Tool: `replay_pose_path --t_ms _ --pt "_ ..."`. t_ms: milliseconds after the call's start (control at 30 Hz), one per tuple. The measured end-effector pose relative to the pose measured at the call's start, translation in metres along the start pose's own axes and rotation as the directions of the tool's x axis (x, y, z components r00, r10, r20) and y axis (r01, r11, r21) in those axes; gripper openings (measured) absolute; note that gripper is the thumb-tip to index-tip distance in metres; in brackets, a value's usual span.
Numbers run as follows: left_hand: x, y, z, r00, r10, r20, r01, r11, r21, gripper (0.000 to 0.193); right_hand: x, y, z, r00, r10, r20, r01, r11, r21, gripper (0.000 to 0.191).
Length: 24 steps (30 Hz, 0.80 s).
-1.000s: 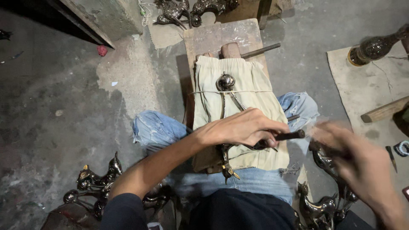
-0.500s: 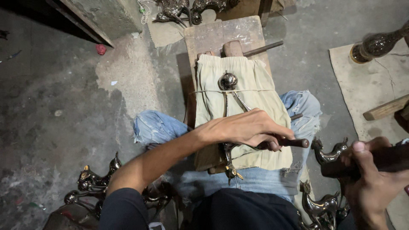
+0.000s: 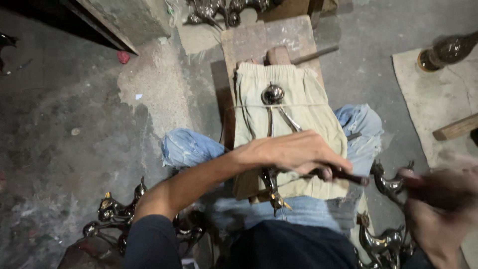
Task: The person hammers a metal sculpture of a deer using a chisel and a wooden mallet. They hold the sculpture with one hand and strike the chisel with the other, repeatedly adjusting the position of the chisel to shape different parts of the sculpture.
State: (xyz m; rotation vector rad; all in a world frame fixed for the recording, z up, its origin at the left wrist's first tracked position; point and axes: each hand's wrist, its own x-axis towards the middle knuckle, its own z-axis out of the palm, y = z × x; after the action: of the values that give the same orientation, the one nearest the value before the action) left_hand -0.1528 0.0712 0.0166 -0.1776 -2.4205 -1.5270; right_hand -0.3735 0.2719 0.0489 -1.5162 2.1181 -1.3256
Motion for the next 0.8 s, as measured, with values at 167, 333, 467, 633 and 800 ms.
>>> replay_pose_path --t_ms 167,333,467,633,800 --pt "-0.001 -0.001 -0.002 0.995 -0.085 0.055 0.082 0.995 0.054 0.039 -0.004 0.007 0.010 0.943 -0.168 0.287 0.255 0.919 -0.300 0.067" --pt "-0.017 0.008 0.008 0.913 -0.070 -0.401 0.044 0.996 -0.075 0.034 -0.002 0.026 0.023 0.983 0.029 0.179 -0.059 0.984 0.166 0.064" --pt "-0.027 0.024 0.021 0.795 -0.252 -0.551 0.066 0.940 -0.334 0.023 0.013 0.033 0.020 0.971 0.125 0.205 -0.149 0.983 0.107 0.060" --pt "-0.026 0.044 0.018 0.665 -0.557 -0.497 0.417 0.829 -0.372 0.027 0.048 0.035 0.024 0.945 -0.173 0.279 0.197 0.979 -0.060 0.056" --pt "-0.027 0.057 0.013 0.607 -0.550 -0.574 0.448 0.833 -0.325 0.028 0.082 0.017 0.038 0.906 -0.030 0.422 0.100 0.984 -0.145 0.058"
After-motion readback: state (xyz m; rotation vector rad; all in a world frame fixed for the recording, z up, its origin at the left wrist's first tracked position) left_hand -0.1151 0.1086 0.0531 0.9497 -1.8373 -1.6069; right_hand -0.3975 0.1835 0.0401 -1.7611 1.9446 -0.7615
